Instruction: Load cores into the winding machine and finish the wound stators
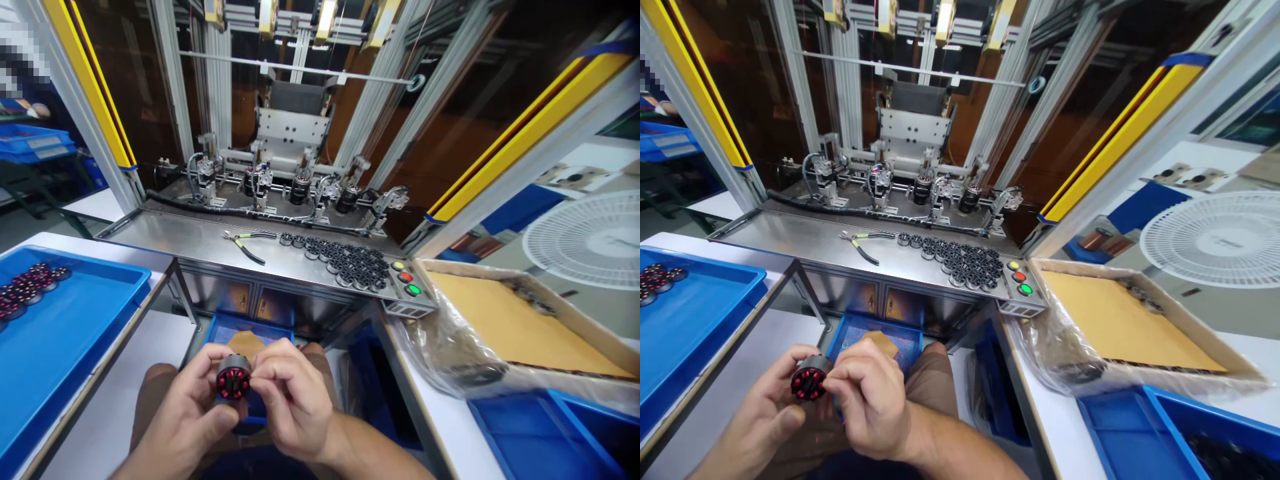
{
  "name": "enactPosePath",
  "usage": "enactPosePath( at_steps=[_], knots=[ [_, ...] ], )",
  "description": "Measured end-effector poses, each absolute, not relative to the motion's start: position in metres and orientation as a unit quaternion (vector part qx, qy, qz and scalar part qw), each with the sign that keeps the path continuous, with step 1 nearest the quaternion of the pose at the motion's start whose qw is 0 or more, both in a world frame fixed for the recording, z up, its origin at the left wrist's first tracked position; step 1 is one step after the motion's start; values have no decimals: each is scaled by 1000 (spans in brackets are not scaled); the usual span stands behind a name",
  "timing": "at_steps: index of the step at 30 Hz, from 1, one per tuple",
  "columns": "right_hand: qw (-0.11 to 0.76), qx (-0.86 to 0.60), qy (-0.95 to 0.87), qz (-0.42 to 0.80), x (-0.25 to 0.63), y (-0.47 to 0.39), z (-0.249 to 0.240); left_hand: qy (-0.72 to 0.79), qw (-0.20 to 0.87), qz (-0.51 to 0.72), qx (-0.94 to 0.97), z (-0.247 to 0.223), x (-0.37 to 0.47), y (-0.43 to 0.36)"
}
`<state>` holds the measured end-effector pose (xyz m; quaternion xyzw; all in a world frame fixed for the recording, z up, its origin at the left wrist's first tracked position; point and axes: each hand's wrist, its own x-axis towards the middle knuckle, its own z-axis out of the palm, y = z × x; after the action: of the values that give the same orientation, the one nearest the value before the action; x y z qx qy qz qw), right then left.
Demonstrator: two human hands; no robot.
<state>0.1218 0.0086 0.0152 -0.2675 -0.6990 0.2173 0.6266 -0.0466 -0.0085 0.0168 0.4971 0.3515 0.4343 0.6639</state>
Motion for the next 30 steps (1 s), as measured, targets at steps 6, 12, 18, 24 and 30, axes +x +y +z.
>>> enactPosePath(
  at_steps=[6,12,18,24,30],
  knots=[
    [601,-277,-720,210,128,10,24,296,719,464,425,11,-46,-7],
    [610,-296,-697,233,127,9,26,267,729,485,401,19,-45,-6],
    [602,-325,-661,308,125,10,29,287,611,547,495,17,-56,-5],
    [596,-267,-717,243,131,10,30,298,661,553,411,16,-44,-9],
    [580,-262,-749,183,137,8,34,265,745,428,437,12,-40,-10]
  ],
)
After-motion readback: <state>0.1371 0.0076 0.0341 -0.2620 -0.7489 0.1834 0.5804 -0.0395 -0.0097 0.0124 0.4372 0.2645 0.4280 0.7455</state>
